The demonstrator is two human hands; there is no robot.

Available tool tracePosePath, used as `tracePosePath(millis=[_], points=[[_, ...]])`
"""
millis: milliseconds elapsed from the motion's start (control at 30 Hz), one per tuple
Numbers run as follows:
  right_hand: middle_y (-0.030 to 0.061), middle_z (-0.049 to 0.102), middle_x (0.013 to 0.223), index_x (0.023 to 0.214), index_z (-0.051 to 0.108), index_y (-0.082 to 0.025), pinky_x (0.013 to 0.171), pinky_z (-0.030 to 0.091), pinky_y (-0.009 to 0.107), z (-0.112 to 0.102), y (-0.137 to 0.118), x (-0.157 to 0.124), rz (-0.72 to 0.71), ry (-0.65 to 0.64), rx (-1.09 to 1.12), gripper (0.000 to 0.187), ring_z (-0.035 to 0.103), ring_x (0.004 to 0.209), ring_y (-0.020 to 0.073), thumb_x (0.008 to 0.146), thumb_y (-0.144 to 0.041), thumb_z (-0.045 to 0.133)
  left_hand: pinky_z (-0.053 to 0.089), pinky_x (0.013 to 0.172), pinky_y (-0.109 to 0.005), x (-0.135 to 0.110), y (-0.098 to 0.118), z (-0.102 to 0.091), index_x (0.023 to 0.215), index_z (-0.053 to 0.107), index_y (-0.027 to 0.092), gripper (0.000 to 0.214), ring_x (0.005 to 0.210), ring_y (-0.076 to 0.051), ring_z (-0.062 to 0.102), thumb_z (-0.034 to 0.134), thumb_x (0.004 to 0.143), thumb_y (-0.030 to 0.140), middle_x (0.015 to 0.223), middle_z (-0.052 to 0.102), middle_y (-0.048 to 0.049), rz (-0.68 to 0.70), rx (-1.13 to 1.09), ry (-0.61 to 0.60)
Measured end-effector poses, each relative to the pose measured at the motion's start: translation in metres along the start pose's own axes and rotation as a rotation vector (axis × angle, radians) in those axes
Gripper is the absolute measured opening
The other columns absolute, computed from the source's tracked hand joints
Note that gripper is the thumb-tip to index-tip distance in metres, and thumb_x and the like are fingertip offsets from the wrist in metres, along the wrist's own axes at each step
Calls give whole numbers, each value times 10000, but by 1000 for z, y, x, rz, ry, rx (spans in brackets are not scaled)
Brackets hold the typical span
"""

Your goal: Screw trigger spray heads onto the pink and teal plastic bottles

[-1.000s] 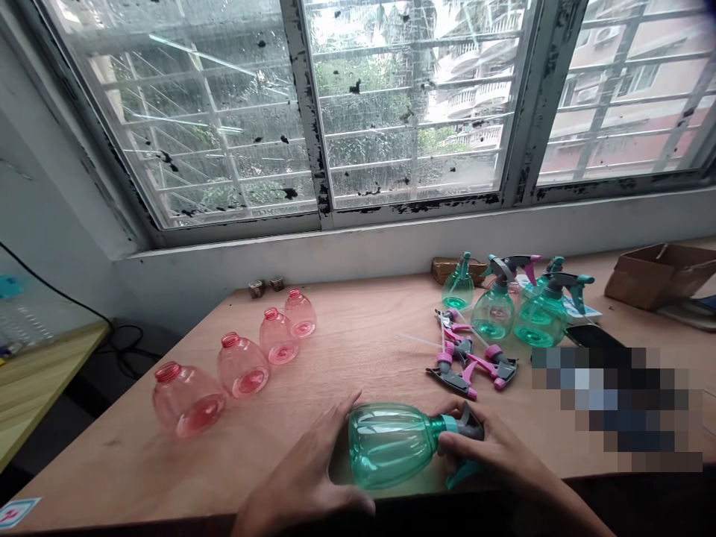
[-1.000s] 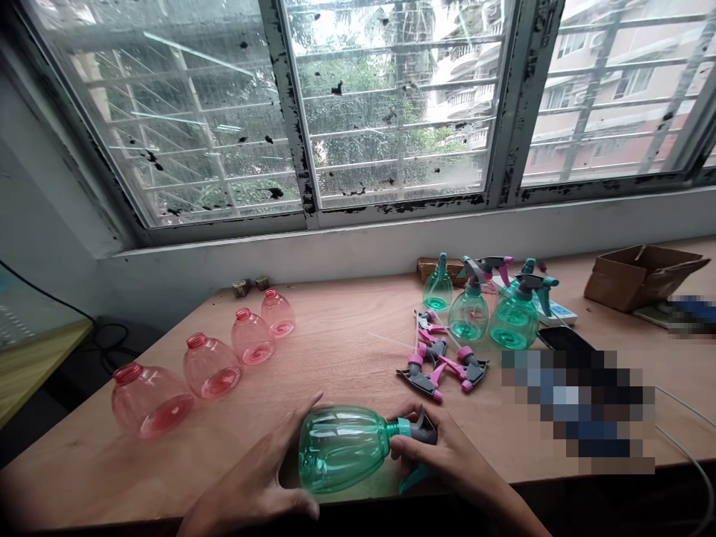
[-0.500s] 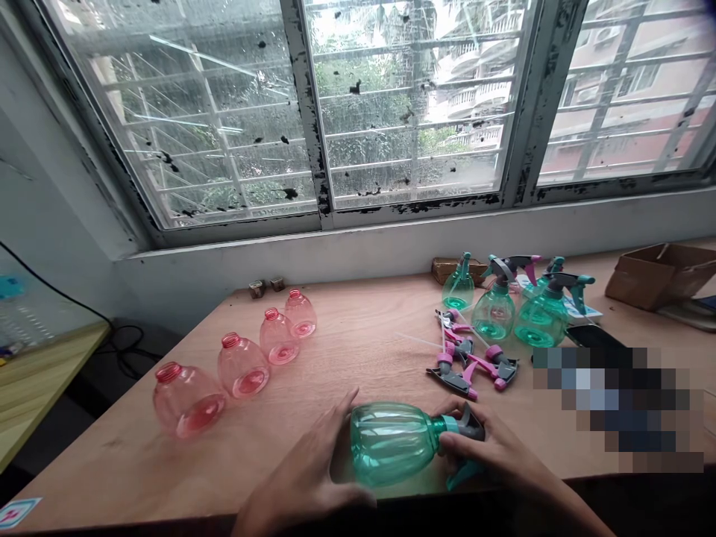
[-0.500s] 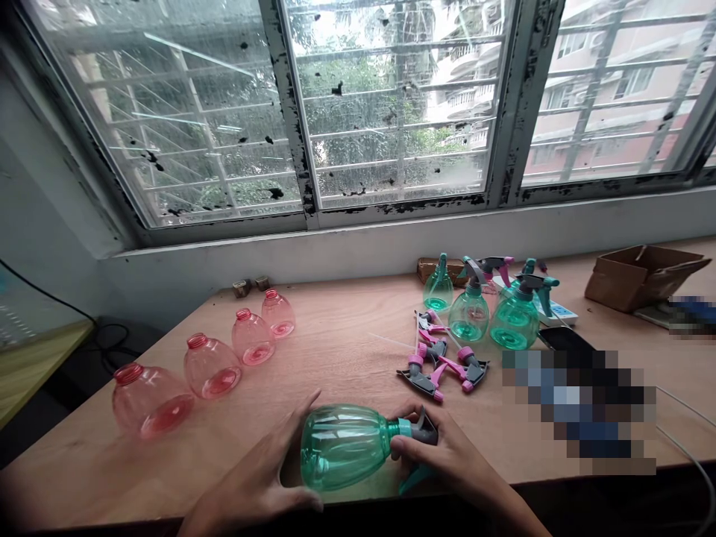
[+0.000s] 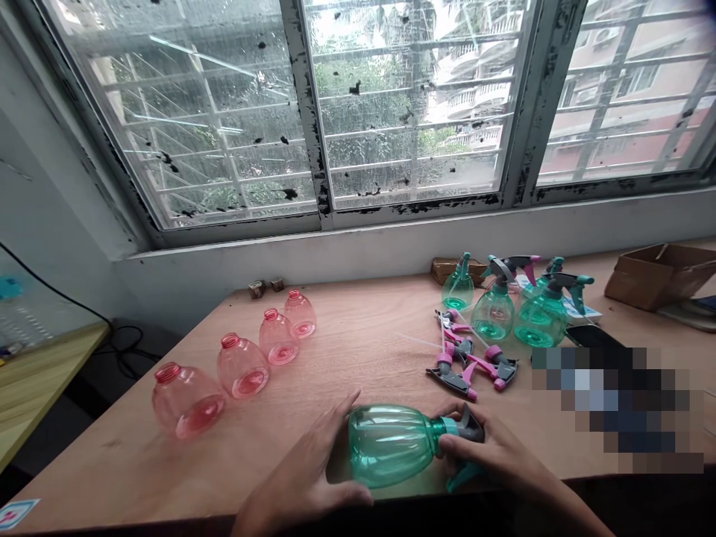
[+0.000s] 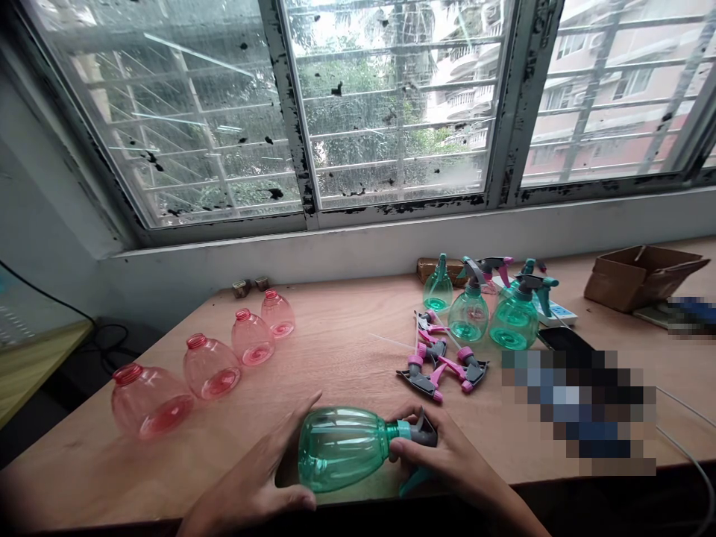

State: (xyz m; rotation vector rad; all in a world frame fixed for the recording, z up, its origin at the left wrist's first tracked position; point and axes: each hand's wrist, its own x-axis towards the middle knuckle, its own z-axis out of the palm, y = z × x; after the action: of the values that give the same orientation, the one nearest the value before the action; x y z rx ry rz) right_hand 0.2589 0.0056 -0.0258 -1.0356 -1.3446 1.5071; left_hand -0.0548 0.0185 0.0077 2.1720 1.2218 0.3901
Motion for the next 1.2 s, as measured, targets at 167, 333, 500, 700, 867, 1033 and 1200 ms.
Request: tracePosePath(millis=[167, 333, 500, 700, 867, 1033, 1200], points=[[20, 762, 732, 1032, 639, -157, 617, 554, 268, 1, 0, 0, 17, 4, 31, 441, 715, 638, 178, 786, -476, 819, 260, 1239, -472, 0, 4, 1, 1601, 166, 318, 1088, 1492, -330, 304, 851, 757, 355, 1653, 282, -55, -20, 34, 0], [20, 759, 735, 1026, 635, -163, 623, 561, 283, 2, -1, 0, 20, 1, 34, 453, 720, 641, 189, 775, -493, 819, 235, 1244, -483, 0, 3, 2, 1602, 175, 299, 1240, 1497, -360, 278, 941, 634, 427, 1653, 276, -81, -24, 16, -2], [18, 758, 734, 1022, 643, -171, 621, 579, 294, 2, -2, -1, 27, -4, 8, 494, 728, 635, 201, 742, -533, 829, 232, 1242, -488, 0, 1, -1, 1596, 210, 280, 1064, 1499, -357, 275, 846, 756, 424, 1654, 274, -82, 4, -70, -7], [22, 754, 730, 1008, 657, -170, 624, 574, 307, 2, -2, 1, 10, 41, -20, 493, 719, 637, 208, 743, -553, 820, 315, 1211, -449, 1, 11, -2, 1538, 308, 306, 986, 1429, -339, 401, 862, 722, 301, 1569, 427, -68, 9, -49, 9], [25, 756, 755, 993, 640, -170, 618, 552, 280, 2, 0, 3, -13, 28, 0, 430, 697, 634, 181, 792, -516, 797, 448, 1115, -393, 2, 11, 0, 1474, 379, 307, 988, 1334, -314, 507, 920, 647, 279, 1462, 524, -64, 18, -45, 28], [23, 751, 748, 1011, 639, -167, 629, 560, 294, 1, 0, 3, -14, 22, -11, 437, 697, 633, 184, 795, -513, 794, 248, 1232, -505, 2, 1, 2, 1592, 168, 295, 1246, 1473, -380, 313, 937, 625, 457, 1627, 317, -113, 6, -31, 13], [24, 756, 738, 1010, 646, -169, 634, 564, 298, 2, -2, 1, -9, 30, -22, 450, 710, 639, 194, 782, -526, 799, 255, 1233, -489, 0, 2, -1, 1583, 251, 295, 1047, 1490, -365, 291, 857, 742, 440, 1635, 320, -88, 0, -64, -15]])
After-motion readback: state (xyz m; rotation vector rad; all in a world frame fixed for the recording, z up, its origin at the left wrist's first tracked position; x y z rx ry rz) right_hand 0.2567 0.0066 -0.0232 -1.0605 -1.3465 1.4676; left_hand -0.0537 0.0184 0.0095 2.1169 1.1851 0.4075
